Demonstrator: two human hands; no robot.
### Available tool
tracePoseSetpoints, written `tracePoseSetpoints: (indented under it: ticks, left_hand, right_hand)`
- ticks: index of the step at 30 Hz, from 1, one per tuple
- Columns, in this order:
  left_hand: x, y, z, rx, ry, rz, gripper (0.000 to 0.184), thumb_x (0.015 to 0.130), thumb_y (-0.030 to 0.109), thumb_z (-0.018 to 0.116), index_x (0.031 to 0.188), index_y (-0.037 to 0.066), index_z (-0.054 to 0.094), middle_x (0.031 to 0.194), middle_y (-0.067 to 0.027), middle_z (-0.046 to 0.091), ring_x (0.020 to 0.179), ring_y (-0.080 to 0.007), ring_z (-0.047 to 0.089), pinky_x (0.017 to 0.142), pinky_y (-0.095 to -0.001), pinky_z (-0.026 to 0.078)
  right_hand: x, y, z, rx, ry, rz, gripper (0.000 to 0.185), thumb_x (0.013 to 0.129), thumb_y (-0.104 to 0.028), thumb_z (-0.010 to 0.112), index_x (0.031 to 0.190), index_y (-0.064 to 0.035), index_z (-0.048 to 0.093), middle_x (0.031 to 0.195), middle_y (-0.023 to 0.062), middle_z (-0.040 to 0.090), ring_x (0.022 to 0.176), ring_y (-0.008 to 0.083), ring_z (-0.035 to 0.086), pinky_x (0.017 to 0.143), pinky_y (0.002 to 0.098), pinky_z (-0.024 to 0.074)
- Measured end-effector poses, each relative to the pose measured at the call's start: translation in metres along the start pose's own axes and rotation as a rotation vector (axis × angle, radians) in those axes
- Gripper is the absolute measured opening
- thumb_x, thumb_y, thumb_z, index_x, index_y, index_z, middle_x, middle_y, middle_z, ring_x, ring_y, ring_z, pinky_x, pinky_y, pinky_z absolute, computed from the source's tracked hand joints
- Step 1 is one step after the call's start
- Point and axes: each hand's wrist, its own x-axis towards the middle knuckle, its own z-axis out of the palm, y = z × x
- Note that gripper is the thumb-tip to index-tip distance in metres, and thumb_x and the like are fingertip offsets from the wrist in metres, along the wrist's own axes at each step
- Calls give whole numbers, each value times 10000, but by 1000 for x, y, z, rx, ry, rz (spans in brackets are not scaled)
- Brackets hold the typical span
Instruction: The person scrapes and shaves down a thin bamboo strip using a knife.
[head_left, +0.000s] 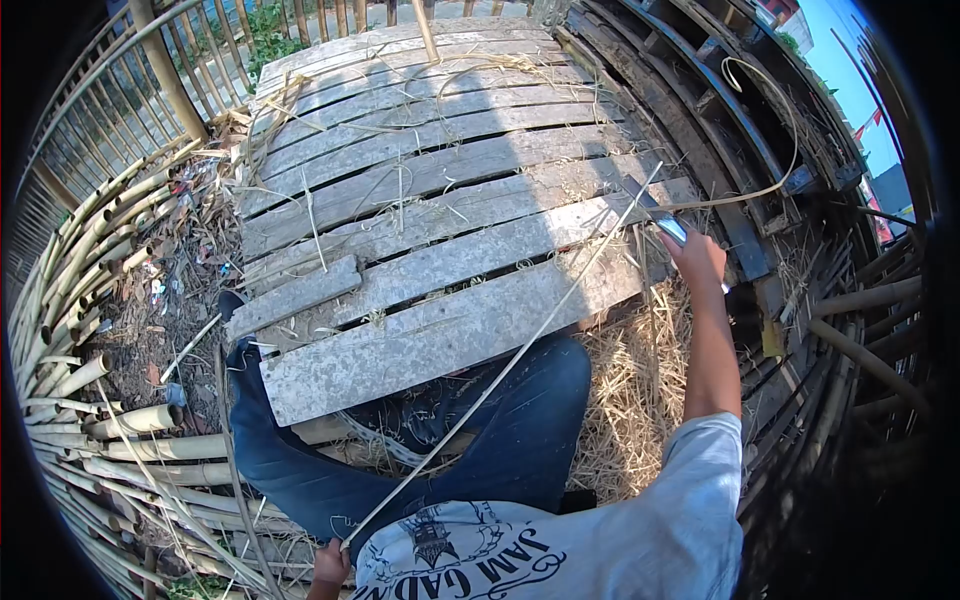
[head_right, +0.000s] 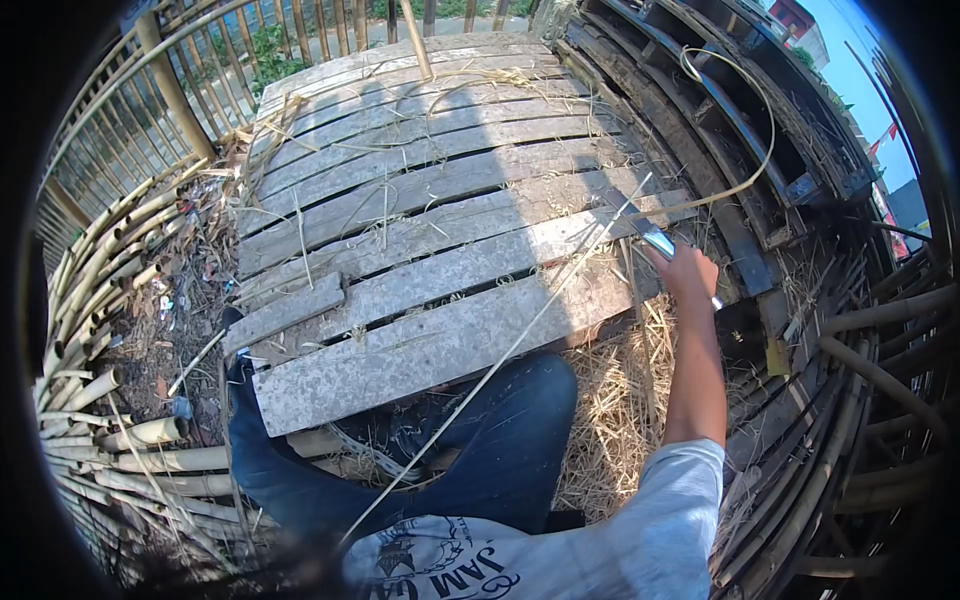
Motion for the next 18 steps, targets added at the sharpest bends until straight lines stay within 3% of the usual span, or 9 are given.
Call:
tracePoseSetpoints:
  ticks: [1, 5, 7, 9, 11, 14, 15, 17, 18]
  left_hand:
    - [-1, 2, -6, -1, 16, -4, 116, 845, 120, 592, 889, 17, 565, 621, -235, 588, 562, -445, 598, 522, -517, 484]
    - [-15, -10, 14, -69, 14, -110, 136, 813, 124, 612, 880, 14, 568, 602, -227, 588, 561, -439, 606, 514, -520, 490]
    - [-30, -62, 66, 115, -134, -220, 398, 895, 230, 583, 1234, 23, 555, 908, -259, 645, 777, -445, 618, 708, -536, 504]
    - [-26, -57, 60, 63, -68, -133, 344, 886, 204, 585, 1173, 15, 574, 880, -274, 635, 780, -452, 612, 690, -541, 497]
    - [-25, -50, 55, 34, -11, -124, 304, 880, 183, 585, 1134, 16, 587, 870, -272, 632, 780, -458, 607, 692, -537, 499]
    - [-18, -51, 54, 36, 4, -63, 268, 876, 174, 585, 1092, 15, 595, 875, -269, 632, 777, -460, 606, 686, -537, 496]
    - [-17, -49, 53, 39, 6, -63, 268, 876, 174, 585, 1092, 15, 595, 875, -269, 632, 777, -460, 606, 686, -537, 496]
    - [-21, -44, 48, 102, -56, -122, 244, 878, 180, 583, 1053, 10, 595, 888, -273, 632, 775, -459, 605, 679, -540, 490]
    - [-26, -53, 61, 121, 116, -43, 255, 885, 197, 581, 1066, 19, 604, 844, -267, 636, 742, -459, 605, 648, -547, 484]
  right_hand:
    - [9, 4, 2, -30, -35, -32, 654, 830, -667, 572, 861, -29, 712, 749, 175, 697, 736, 360, 689, 666, 458, 537]
    - [7, -18, 18, 44, -29, -111, 672, 830, -675, 564, 887, -22, 710, 844, 223, 693, 825, 376, 684, 740, 480, 521]
    - [5, -18, 20, 117, -78, -124, 675, 834, -676, 559, 900, -21, 712, 840, 232, 690, 806, 389, 681, 738, 486, 521]
    - [-6, -27, -1, 99, -191, -209, 682, 834, -692, 543, 895, -35, 718, 817, 231, 687, 774, 392, 678, 732, 484, 527]
    - [-26, -40, 4, -127, -432, -645, 687, 823, -714, 532, 862, -51, 708, 768, 225, 677, 739, 390, 675, 699, 476, 533]
    - [-57, -66, -2, -127, -375, -940, 712, 816, -752, 501, 823, -65, 686, 740, 175, 689, 733, 354, 690, 669, 456, 545]
    - [-49, -62, -3, -125, -373, -939, 712, 816, -752, 501, 823, -65, 686, 740, 175, 689, 733, 354, 690, 669, 456, 545]
    - [-24, -29, -5, 103, -25, -609, 653, 787, -699, 600, 835, -52, 672, 716, 202, 665, 698, 397, 665, 636, 470, 531]
    - [-9, 3, -3, 72, 53, -306, 649, 786, -684, 615, 843, -40, 677, 729, 202, 670, 703, 400, 665, 634, 469, 531]
